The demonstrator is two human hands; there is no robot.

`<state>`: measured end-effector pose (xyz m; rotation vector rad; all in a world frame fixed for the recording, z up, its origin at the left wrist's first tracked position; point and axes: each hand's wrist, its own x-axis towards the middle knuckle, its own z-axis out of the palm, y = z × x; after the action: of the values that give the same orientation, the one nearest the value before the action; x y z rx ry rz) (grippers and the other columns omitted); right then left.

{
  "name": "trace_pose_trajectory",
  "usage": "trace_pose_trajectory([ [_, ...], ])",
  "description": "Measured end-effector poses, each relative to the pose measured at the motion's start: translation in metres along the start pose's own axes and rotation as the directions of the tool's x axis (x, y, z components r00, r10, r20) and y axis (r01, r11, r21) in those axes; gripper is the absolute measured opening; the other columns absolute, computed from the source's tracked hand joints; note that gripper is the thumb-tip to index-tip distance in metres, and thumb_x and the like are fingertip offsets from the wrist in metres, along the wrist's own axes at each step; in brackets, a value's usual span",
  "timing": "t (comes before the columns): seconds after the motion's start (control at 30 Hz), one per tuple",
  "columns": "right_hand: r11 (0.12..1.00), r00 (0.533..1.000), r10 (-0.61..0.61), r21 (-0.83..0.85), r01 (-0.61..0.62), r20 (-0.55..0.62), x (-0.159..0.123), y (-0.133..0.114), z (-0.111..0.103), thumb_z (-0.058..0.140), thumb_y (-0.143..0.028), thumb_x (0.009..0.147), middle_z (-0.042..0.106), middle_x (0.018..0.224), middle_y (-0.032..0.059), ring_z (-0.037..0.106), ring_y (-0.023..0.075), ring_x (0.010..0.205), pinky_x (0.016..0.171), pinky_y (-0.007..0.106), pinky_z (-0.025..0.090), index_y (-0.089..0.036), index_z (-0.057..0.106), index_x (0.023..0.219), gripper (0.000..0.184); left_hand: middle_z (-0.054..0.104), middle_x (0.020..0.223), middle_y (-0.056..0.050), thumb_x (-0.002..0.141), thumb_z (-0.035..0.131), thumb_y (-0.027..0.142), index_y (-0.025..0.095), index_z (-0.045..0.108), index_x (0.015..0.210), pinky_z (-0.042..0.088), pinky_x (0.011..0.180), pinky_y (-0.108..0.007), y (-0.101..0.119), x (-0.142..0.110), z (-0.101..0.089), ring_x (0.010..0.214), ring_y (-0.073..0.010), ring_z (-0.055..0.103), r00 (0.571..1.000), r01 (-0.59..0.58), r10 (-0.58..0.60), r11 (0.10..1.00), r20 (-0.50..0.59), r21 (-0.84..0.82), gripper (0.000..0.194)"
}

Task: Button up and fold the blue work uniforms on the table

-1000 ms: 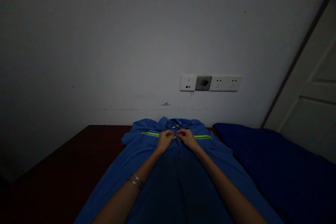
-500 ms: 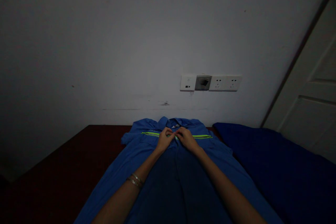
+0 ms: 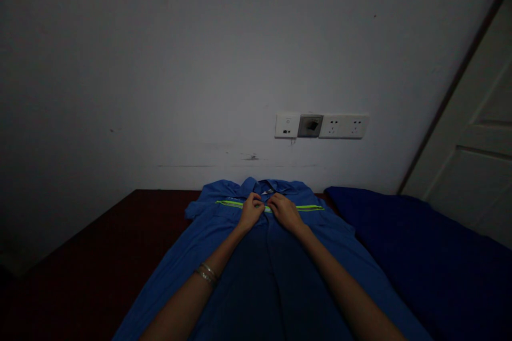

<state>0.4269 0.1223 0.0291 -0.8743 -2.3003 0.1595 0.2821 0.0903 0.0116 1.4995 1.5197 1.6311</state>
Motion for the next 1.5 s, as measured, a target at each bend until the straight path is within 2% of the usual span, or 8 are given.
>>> trace_pose_trajectory([
  [0.17, 0.999, 1.000, 0.001, -0.038, 0.000, 0.019, 0.000, -0.002, -0.002, 0.043, -0.021, 0.088, 0.061, 0.097, 0.0059, 0.055, 0.0156, 0.093, 0.078, 0.023, 0.041, -0.019, 0.063, 0.090, 0.020, 0.058, 0.056, 0.005, 0.062, 0.061, 0.016, 0.018, 0.047, 0.078, 0.041, 0.056, -0.020, -0.004, 0.003, 0.002, 0.056, -0.0117, 0.058, 1.000, 0.014, -0.014, 0.997, 0.001, -0.077, 0.022],
  [0.4, 0.997, 1.000, -0.002, -0.073, 0.004, 0.025, 0.000, -0.001, -0.001, 0.044, -0.022, 0.088, 0.061, 0.098, 0.0050, 0.053, 0.0151, 0.096, 0.080, 0.023, 0.040, -0.020, 0.063, 0.090, 0.019, 0.060, 0.054, 0.005, 0.059, 0.065, 0.016, 0.017, 0.050, 0.081, 0.041, 0.056, -0.021, -0.014, 0.009, 0.002, 0.054, -0.0114, 0.058, 0.999, 0.034, -0.037, 0.990, -0.019, -0.136, 0.027],
  [0.57, 0.998, 1.000, -0.007, -0.069, 0.008, 0.016, 0.000, -0.001, -0.001, 0.044, -0.021, 0.088, 0.061, 0.098, 0.0048, 0.053, 0.0148, 0.095, 0.081, 0.023, 0.040, -0.019, 0.063, 0.090, 0.019, 0.059, 0.051, 0.006, 0.057, 0.066, 0.017, 0.017, 0.051, 0.083, 0.040, 0.052, -0.020, -0.016, 0.010, 0.001, 0.050, -0.0106, 0.056, 0.995, 0.090, -0.096, 0.979, -0.024, -0.183, 0.030],
  [1.03, 0.999, 0.998, -0.011, 0.044, 0.013, -0.056, 0.000, 0.001, 0.001, 0.047, -0.019, 0.085, 0.060, 0.093, 0.0039, 0.054, 0.0148, 0.091, 0.079, 0.024, 0.040, -0.019, 0.062, 0.084, 0.015, 0.060, 0.054, 0.006, 0.058, 0.065, 0.015, 0.017, 0.048, 0.090, 0.041, 0.055, -0.020, -0.016, 0.010, 0.002, 0.052, -0.0104, 0.058, 0.990, 0.124, -0.137, 0.966, -0.043, -0.227, 0.037],
  [1.27, 0.978, 0.991, 0.010, 0.208, 0.019, -0.136, 0.004, 0.007, 0.013, 0.052, -0.016, 0.081, 0.061, 0.086, 0.0035, 0.055, 0.0160, 0.086, 0.080, 0.028, 0.041, -0.018, 0.062, 0.079, 0.010, 0.062, 0.058, 0.004, 0.057, 0.067, 0.015, 0.016, 0.050, 0.094, 0.042, 0.056, -0.021, -0.016, 0.010, -0.002, 0.053, -0.0104, 0.057, 0.981, 0.180, -0.194, 0.942, -0.022, -0.284, 0.041],
  [1.37, 0.962, 0.987, 0.035, 0.274, 0.009, -0.155, 0.005, 0.012, 0.017, 0.053, -0.016, 0.080, 0.062, 0.084, 0.0035, 0.056, 0.0165, 0.085, 0.080, 0.029, 0.041, -0.018, 0.062, 0.077, 0.009, 0.061, 0.060, 0.003, 0.061, 0.064, 0.016, 0.015, 0.053, 0.095, 0.044, 0.059, -0.022, -0.011, 0.009, -0.002, 0.056, -0.0108, 0.058, 0.992, 0.124, -0.127, 0.963, 0.001, -0.239, 0.036],
  [1.43, 0.956, 0.986, 0.041, 0.293, 0.007, -0.160, 0.006, 0.014, 0.018, 0.053, -0.016, 0.079, 0.062, 0.084, 0.0038, 0.056, 0.0166, 0.085, 0.081, 0.029, 0.041, -0.018, 0.062, 0.077, 0.009, 0.062, 0.067, 0.002, 0.063, 0.063, 0.013, 0.016, 0.057, 0.095, 0.046, 0.068, -0.024, -0.007, 0.007, -0.001, 0.066, -0.0121, 0.060, 1.000, 0.002, -0.003, 0.989, -0.009, -0.149, 0.032],
  [1.5, 0.953, 0.986, 0.043, 0.302, 0.009, -0.163, 0.006, 0.016, 0.018, 0.053, -0.016, 0.079, 0.061, 0.084, 0.0041, 0.055, 0.0166, 0.085, 0.081, 0.030, 0.041, -0.018, 0.062, 0.078, 0.009, 0.064, 0.083, -0.002, 0.064, 0.062, 0.012, 0.018, 0.062, 0.094, 0.045, 0.080, -0.028, -0.002, 0.005, 0.000, 0.083, -0.0144, 0.059, 0.990, -0.144, 0.143, 0.989, -0.011, -0.036, 0.030],
])
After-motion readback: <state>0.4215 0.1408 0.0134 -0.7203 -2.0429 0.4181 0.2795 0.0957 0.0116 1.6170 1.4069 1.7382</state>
